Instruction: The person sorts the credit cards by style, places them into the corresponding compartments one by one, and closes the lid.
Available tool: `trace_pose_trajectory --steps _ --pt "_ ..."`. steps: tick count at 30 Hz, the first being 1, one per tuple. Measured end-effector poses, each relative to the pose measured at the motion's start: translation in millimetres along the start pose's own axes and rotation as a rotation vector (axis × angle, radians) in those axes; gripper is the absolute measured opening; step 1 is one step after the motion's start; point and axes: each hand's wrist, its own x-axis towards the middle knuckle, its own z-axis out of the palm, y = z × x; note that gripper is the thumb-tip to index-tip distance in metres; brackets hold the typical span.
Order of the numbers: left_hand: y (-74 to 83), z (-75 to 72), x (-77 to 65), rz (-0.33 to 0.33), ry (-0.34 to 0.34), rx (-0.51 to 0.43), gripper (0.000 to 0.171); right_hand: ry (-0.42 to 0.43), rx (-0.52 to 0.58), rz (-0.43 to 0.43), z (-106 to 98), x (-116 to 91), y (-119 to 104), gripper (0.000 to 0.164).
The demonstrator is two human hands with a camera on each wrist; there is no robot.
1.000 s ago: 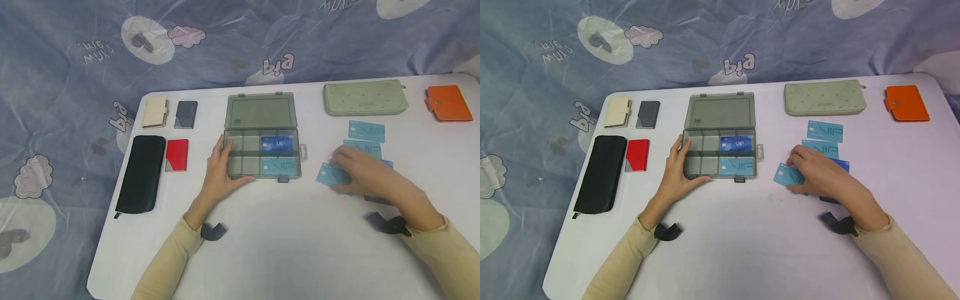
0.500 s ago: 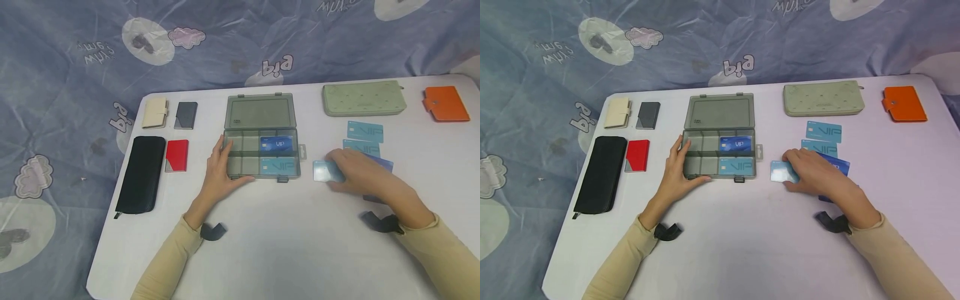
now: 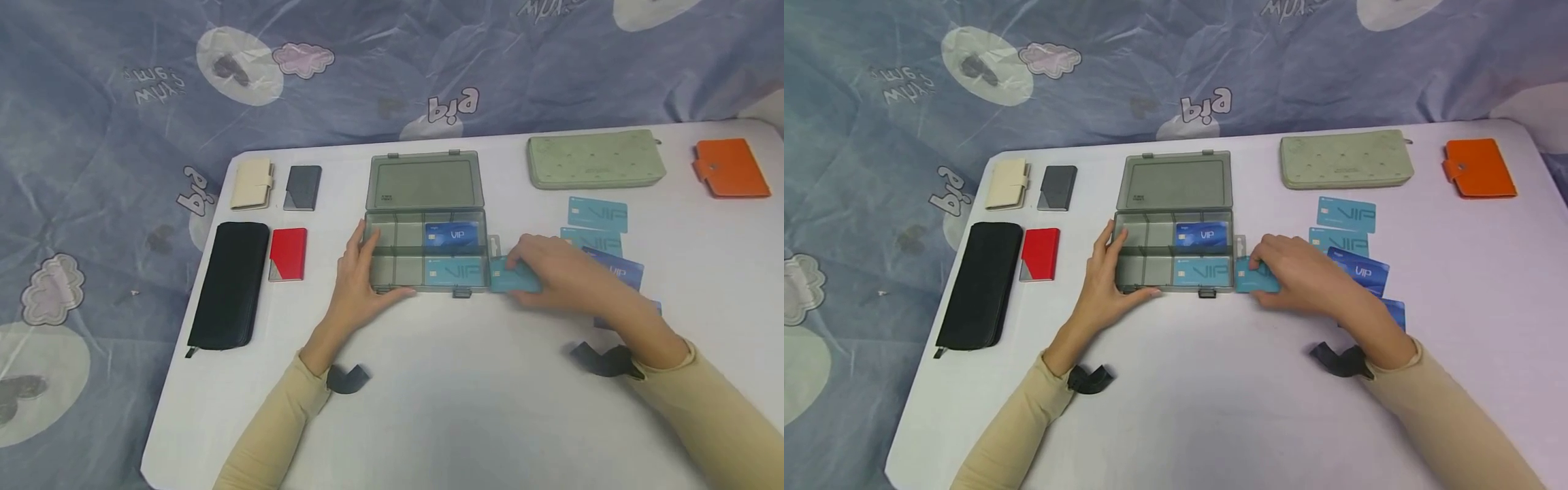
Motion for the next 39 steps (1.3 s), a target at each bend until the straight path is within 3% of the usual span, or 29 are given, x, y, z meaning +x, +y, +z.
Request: trace_pose_trajectory --steps 3,8,16,23,33,39 --pt "-0.1 1.6 0.4 -0.002 -0.008 -0.003 0.107 -0.023 -0.019 0.021 1 6 -2 0.043" --pt "1.6 2.0 1.8 0.006 -0.01 0.005 0.107 -0.022 -0.04 0.085 -1 1 6 0.06" --pt "1.9 -0.7 3.2 0.008 -0.011 0.009 0.107 0.07 -0.024 0.099 -14 -10 15 0.06" --pt "0.8 -3.3 0.9 0.005 -0.004 0.015 0.107 0.158 0.016 -0.013 -17 1 6 0.06" --pt "-1.7 -2.2 -1.6 -0.011 -0.005 0.016 0.107 0.153 0.179 -0.172 18 44 -20 0.056" --pt "-0.6 -1.1 -0.4 -0.004 -0.008 0.011 0.107 0.158 0.171 -0.23 33 58 -24 0.056"
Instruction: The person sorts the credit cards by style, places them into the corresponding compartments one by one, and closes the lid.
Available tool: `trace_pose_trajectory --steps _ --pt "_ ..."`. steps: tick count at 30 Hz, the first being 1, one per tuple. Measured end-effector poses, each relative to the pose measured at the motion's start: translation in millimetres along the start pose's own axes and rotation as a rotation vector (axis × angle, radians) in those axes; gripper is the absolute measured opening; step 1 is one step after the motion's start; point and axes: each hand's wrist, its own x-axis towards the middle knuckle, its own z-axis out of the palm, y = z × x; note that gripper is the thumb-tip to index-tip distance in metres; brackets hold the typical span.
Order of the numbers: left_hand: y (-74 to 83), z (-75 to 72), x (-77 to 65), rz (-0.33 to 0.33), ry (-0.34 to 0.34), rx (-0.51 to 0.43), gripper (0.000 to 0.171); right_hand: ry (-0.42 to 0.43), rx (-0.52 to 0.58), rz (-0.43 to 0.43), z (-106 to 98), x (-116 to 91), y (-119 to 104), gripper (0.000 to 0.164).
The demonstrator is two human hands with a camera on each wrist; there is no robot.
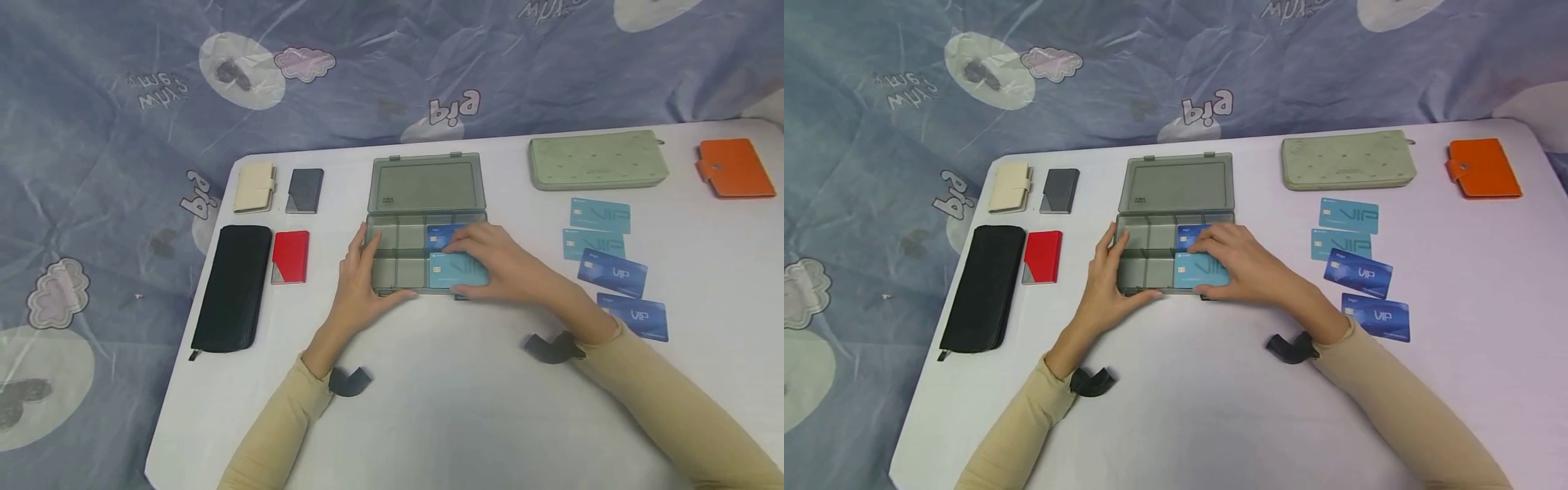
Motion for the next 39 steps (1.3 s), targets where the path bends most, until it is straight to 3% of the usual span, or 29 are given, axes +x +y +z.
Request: trace_pose_trajectory --steps 7,12,18,23,28,32,39 --pt "0.7 0.6 0.7 -0.005 -0.004 0.011 0.107 -0.014 -0.004 -0.025 5 -3 5 0.047" --pt "1.5 0.3 0.7 -0.002 -0.002 0.006 0.107 0.008 -0.022 0.033 -4 -16 9 0.047" --pt "2.4 0.9 1.8 0.003 0.003 -0.001 0.106 0.04 -0.035 0.227 -31 -52 30 0.046" --pt "1.3 0.3 0.6 -0.006 0.0 0.001 0.106 -0.036 -0.082 0.506 -58 -85 54 0.055" --pt "1.6 -1.4 -0.4 -0.015 -0.002 -0.008 0.106 -0.144 -0.082 0.606 -67 -102 61 0.064" --pt "1.5 -1.9 -0.1 -0.014 0.002 -0.002 0.106 -0.203 -0.072 0.587 -60 -99 50 0.067" --pt "3.1 0.5 1.5 -0.001 0.006 0.006 0.106 -0.212 -0.094 0.381 -44 -84 24 0.058"
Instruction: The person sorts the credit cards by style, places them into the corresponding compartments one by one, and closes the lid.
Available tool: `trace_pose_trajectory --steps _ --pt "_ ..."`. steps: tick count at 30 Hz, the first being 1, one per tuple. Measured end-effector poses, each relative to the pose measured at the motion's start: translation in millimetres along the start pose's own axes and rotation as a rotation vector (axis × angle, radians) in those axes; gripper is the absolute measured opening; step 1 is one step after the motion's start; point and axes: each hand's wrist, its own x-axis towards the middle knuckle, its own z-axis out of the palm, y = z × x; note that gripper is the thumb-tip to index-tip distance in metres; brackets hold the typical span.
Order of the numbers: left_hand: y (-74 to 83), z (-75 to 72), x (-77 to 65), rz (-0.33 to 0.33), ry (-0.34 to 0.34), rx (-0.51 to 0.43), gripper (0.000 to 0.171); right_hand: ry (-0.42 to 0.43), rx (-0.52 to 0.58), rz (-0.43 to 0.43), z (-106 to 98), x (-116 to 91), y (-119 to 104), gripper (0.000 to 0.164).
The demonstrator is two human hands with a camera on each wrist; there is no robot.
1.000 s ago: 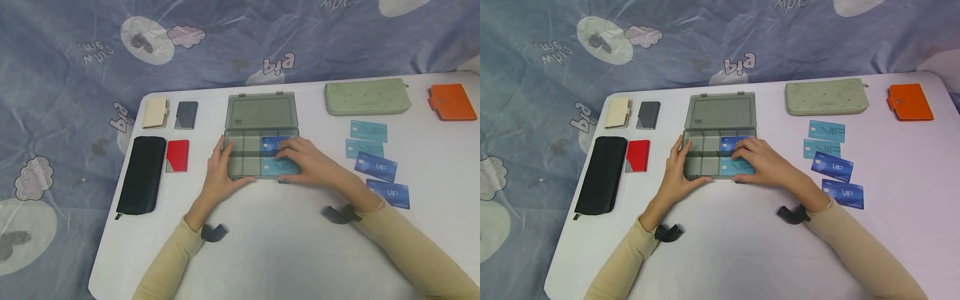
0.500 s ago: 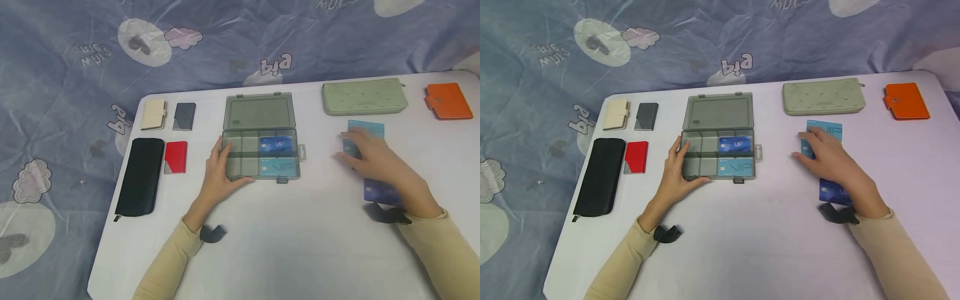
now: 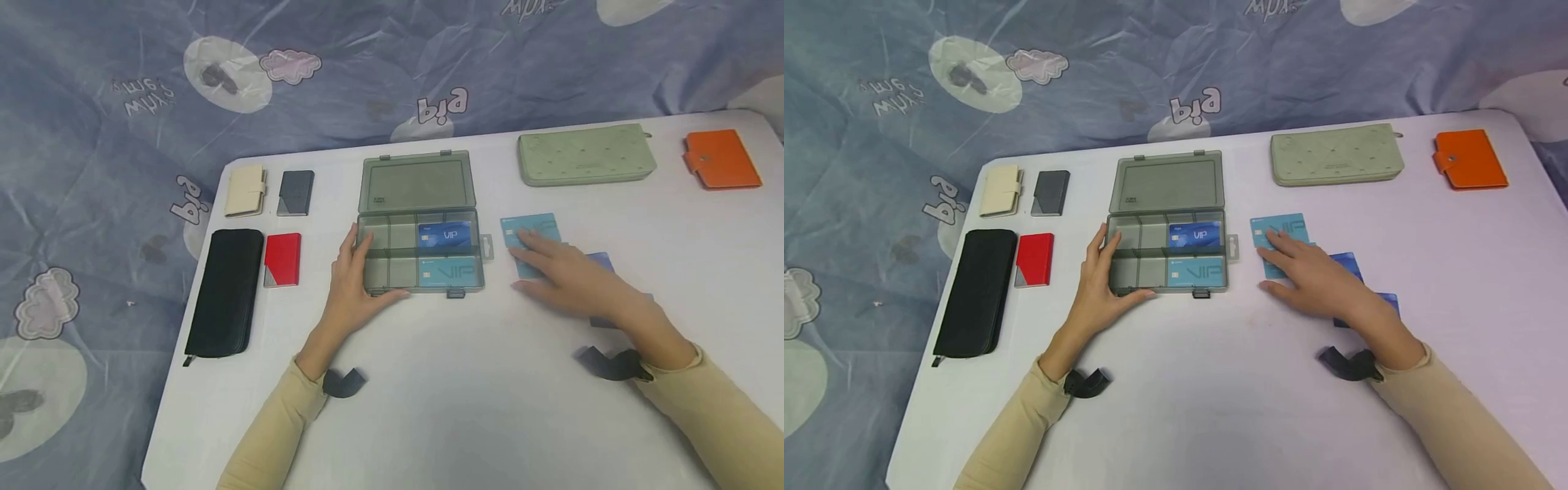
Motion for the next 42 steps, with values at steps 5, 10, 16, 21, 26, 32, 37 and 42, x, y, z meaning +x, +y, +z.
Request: trace_pose_trajectory --steps 5,10,16,21,26,32,37,42 --pt "-1.4 0.6 -0.6 -0.004 0.0 -0.007 0.106 0.004 0.003 -0.044 -5 11 0 0.049" --pt "-1.7 0.6 -0.8 -0.003 -0.003 -0.005 0.105 0.039 -0.065 -0.038 -12 24 19 0.05" --pt "-2.2 0.3 -1.3 -0.004 -0.005 0.001 0.105 0.079 -0.087 -0.06 -14 35 35 0.057" --pt "-2.9 0.4 -0.9 -0.006 -0.002 0.003 0.105 0.107 -0.092 -0.047 -17 45 40 0.054" --pt "-3.4 0.5 -0.5 0.002 -0.004 0.004 0.105 0.097 -0.097 -0.015 -19 51 43 0.054" --pt "-2.8 -0.4 0.1 0.001 -0.002 -0.004 0.105 0.056 -0.097 0.016 -20 56 43 0.054" --pt "-2.1 0.0 -0.2 -0.003 -0.01 -0.011 0.104 0.052 -0.103 0.048 -18 55 46 0.053" --pt "-2.1 -0.2 -0.3 -0.002 -0.006 -0.008 0.104 0.06 -0.113 0.081 -19 53 46 0.061"
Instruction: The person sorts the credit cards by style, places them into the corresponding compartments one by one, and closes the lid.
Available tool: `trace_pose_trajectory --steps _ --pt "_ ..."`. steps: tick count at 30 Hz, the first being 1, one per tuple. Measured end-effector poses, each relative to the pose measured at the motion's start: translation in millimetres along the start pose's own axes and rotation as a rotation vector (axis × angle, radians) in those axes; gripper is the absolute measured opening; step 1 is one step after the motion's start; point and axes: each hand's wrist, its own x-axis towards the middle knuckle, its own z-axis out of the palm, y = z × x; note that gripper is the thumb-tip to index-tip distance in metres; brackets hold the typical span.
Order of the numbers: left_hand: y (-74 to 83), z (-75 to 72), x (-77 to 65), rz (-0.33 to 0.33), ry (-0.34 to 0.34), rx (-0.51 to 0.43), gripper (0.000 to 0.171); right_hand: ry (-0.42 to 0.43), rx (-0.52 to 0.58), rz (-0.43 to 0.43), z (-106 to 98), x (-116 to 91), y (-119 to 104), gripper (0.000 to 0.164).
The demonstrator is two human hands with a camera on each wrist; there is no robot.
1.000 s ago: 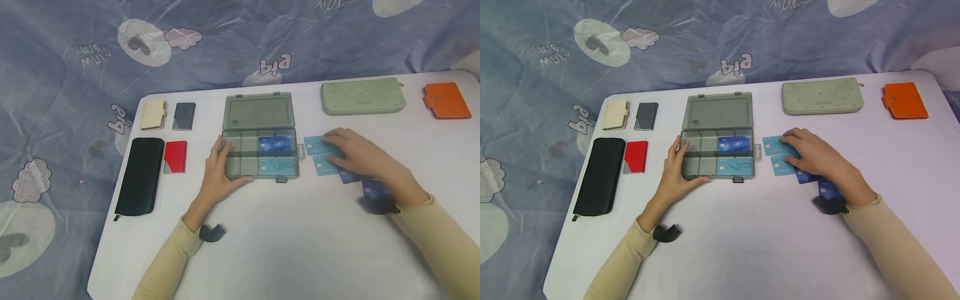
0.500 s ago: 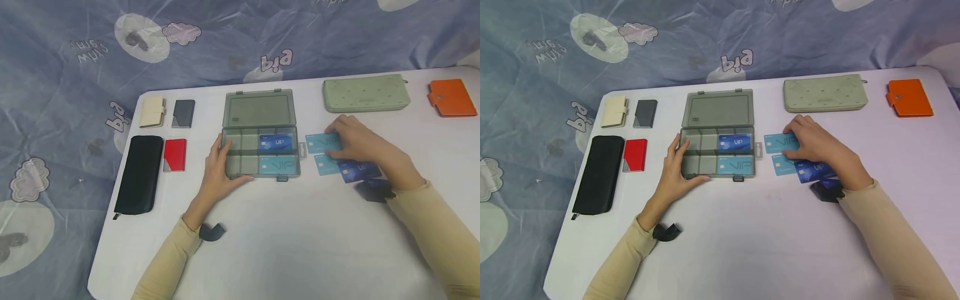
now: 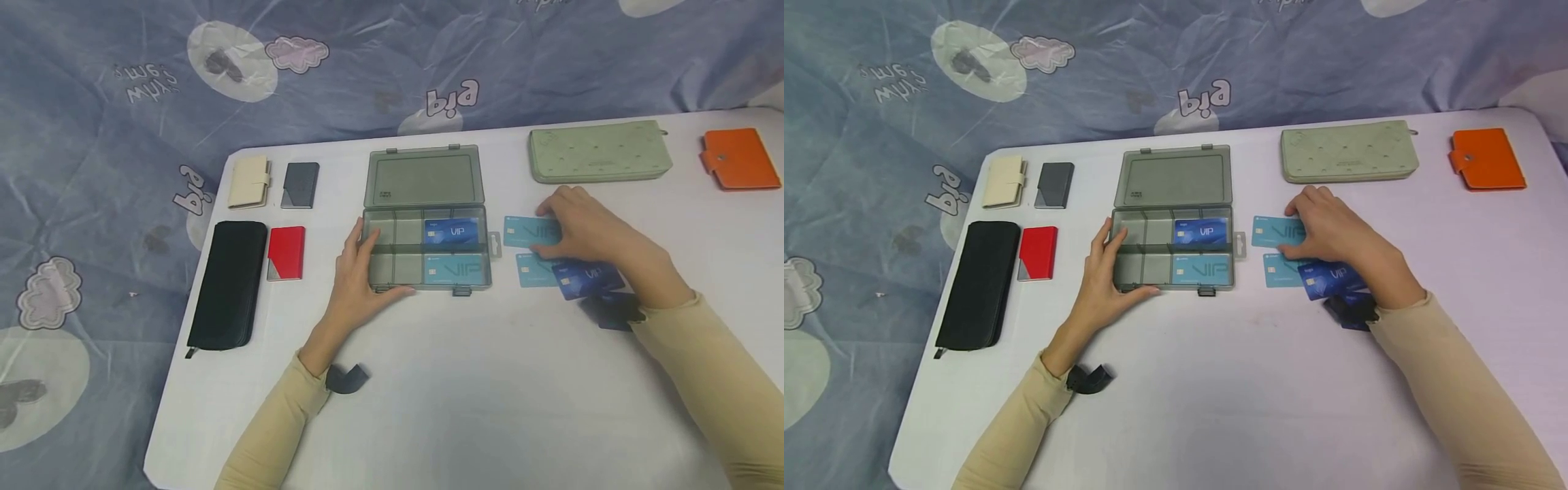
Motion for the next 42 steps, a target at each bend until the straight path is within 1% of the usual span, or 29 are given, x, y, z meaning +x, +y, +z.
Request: trace_pose_trajectory --steps 6,10,17,21,24,28,35,40,42 --pt "0.1 -1.0 0.8 -0.002 0.004 0.003 0.103 -0.05 0.027 0.026 -3.5 3.1 -3.1 0.058" --pt "0.3 -0.7 0.3 -0.006 -0.001 -0.004 0.103 -0.085 0.028 0.05 -3.5 5.9 -2.6 0.06" --pt "0.4 1.0 0.4 -0.002 -0.005 -0.001 0.103 -0.085 0.043 0.073 -4.1 2.5 -2.2 0.064" --pt "0.3 1.2 0.7 -0.002 -0.003 -0.001 0.103 -0.136 0.038 0.093 -6.9 0.5 -4.1 0.065" --pt "-0.3 1.2 0.4 -0.004 -0.001 -0.003 0.103 -0.168 0.024 0.09 -7.6 1.0 -4.0 0.064" --pt "-0.9 0.8 0.1 -0.003 -0.001 -0.002 0.104 -0.174 0.014 0.074 -7.2 0.6 -3.4 0.062" --pt "-0.1 -0.2 0.8 0.004 0.008 0.004 0.103 -0.186 0.109 0.057 -5.1 -0.4 -5.6 0.069" --pt "-0.2 0.5 0.5 0.0 0.006 0.003 0.103 -0.191 0.131 0.04 -3.9 -0.5 -5.5 0.07" --pt "-0.2 0.9 0.4 -0.001 0.002 0.001 0.103 -0.186 0.136 0.048 -5.2 -2.1 -5.4 0.07"
